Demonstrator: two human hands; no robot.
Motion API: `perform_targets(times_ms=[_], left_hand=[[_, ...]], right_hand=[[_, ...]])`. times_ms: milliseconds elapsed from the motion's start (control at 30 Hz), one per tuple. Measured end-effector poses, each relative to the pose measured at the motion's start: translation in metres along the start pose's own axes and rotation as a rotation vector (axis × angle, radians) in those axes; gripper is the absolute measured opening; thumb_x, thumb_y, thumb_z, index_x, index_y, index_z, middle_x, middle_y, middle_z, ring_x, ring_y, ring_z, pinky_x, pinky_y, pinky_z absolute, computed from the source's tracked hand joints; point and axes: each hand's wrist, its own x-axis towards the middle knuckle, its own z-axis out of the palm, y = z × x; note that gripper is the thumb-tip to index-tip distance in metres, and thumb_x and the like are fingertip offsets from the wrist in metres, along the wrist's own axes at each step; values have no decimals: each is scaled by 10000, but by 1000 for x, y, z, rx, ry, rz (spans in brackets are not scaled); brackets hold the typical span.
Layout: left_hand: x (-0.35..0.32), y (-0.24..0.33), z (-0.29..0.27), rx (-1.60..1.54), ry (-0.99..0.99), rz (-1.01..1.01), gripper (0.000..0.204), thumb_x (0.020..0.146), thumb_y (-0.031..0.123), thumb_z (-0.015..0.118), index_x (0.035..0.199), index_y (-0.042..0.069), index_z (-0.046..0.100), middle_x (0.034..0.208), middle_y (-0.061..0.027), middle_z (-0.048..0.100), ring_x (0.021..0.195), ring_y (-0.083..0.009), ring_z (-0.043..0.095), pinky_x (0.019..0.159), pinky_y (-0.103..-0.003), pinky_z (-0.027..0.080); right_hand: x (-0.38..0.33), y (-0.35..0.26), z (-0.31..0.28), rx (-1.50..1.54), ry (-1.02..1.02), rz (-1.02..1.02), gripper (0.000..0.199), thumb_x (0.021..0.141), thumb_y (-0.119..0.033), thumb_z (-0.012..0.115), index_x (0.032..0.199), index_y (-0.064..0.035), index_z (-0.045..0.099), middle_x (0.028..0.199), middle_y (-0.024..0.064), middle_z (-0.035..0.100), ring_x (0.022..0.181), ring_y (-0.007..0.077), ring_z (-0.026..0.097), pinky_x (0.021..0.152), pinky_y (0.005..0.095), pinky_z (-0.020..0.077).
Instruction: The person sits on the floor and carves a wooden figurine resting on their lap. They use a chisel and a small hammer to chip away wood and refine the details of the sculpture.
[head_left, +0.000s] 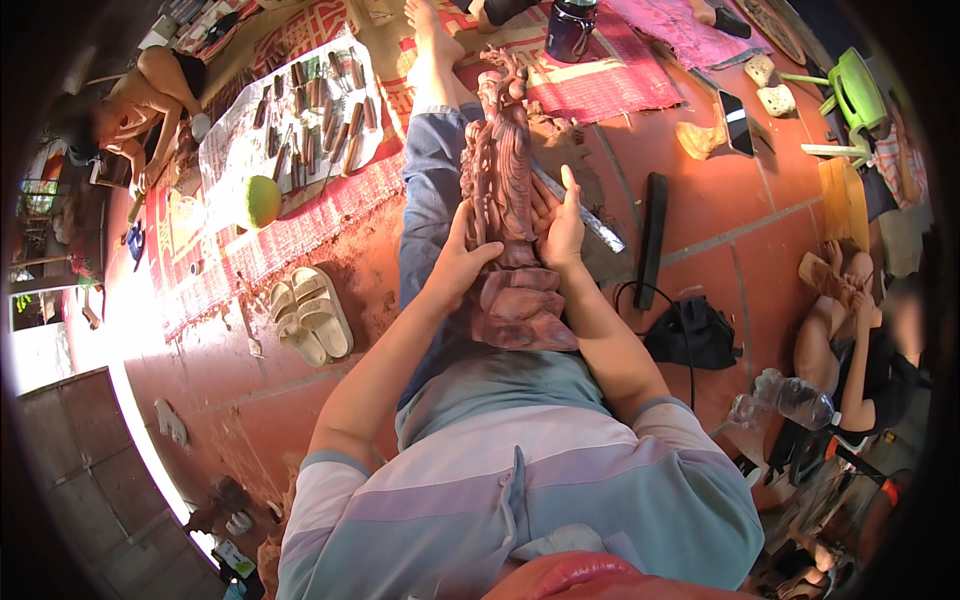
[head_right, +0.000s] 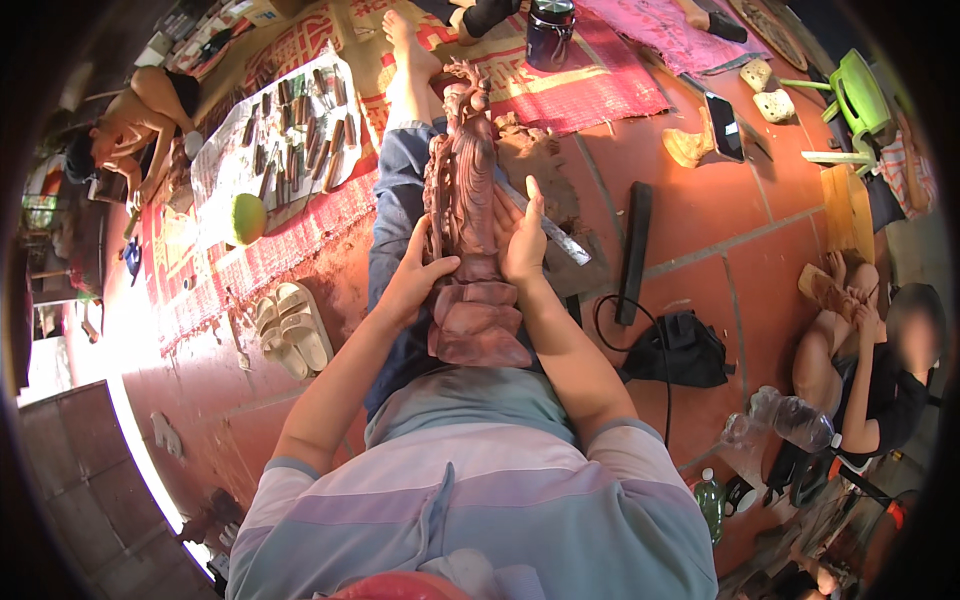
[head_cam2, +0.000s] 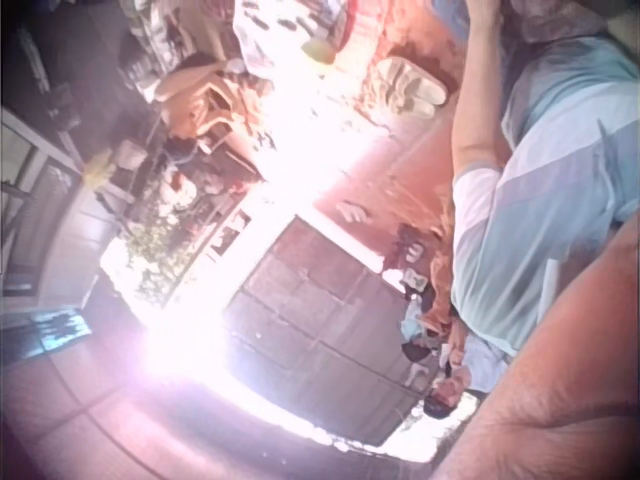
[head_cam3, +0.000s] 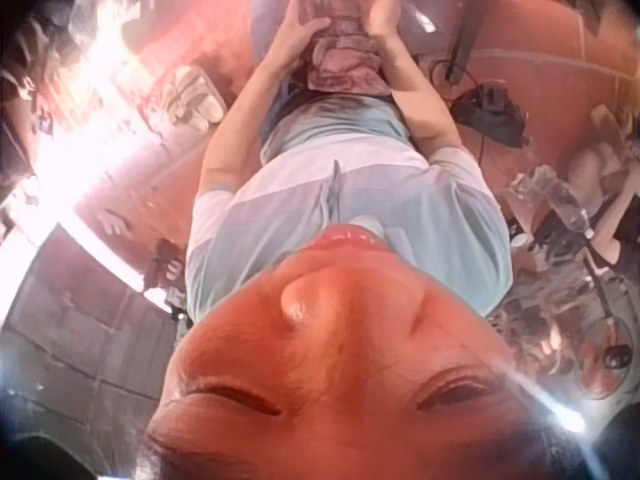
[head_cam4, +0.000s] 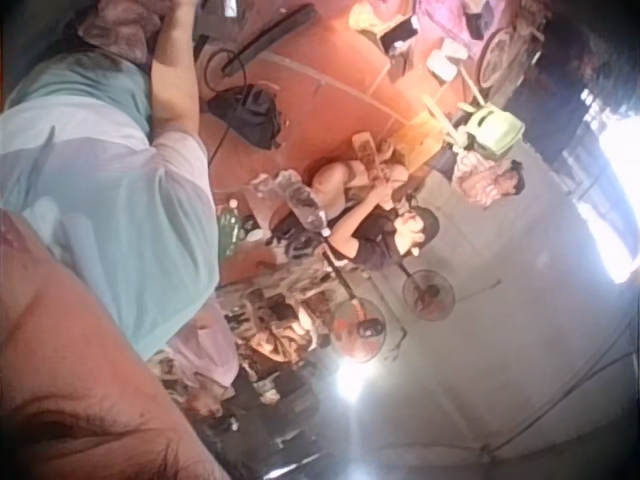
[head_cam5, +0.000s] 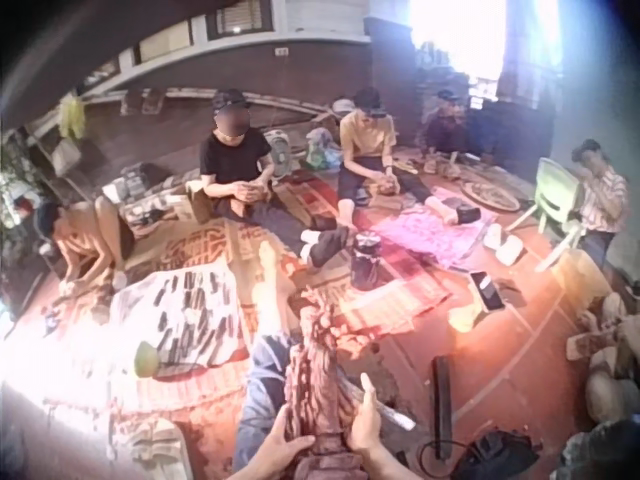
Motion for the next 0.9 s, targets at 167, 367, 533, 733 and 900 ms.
perform_targets(times_ms=[167,367,533,733,900], left_hand=[[-9,-6,2,11,97,97,852,733,-93,566,1513,69,265,1252,-80,534,1002,-144,551,822,-259,476],[-15,-18,-27,-263,41,-12,867,718,-73,476,1538,94,249,1344,-49,502,958,-123,542,772,-224,452],[-37,-15,-32,-412,-20,-83,943,648,-36,447,1554,119,236,1507,-60,384,1376,-188,375,1050,-253,360],[-39,-10,-23,-382,23,-95,957,676,-60,452,1569,148,179,1517,-52,367,1333,-187,409,1023,-259,373],[-33,-21,-24,-262,78,-102,934,721,-70,467,1572,150,152,1495,-63,368,1264,-168,439,979,-252,399]], right_hand=[[-4,0,2,53,-73,18,620,1034,-513,303,1542,-197,138,1502,216,344,1370,298,383,1137,430,331],[-5,21,19,-328,-60,-237,518,1060,-387,317,1435,-33,371,1417,166,429,1309,250,421,1112,364,309],[-41,6,64,-664,-98,-329,515,1061,-391,301,1363,3,438,1357,165,479,1290,251,421,1102,361,283],[-29,13,40,-595,-126,-309,498,1069,-364,283,1373,1,433,1369,150,472,1284,232,419,1101,360,283],[-18,19,29,-396,-148,-169,502,1074,-357,261,1406,-8,401,1412,127,437,1326,210,390,1136,350,257]])
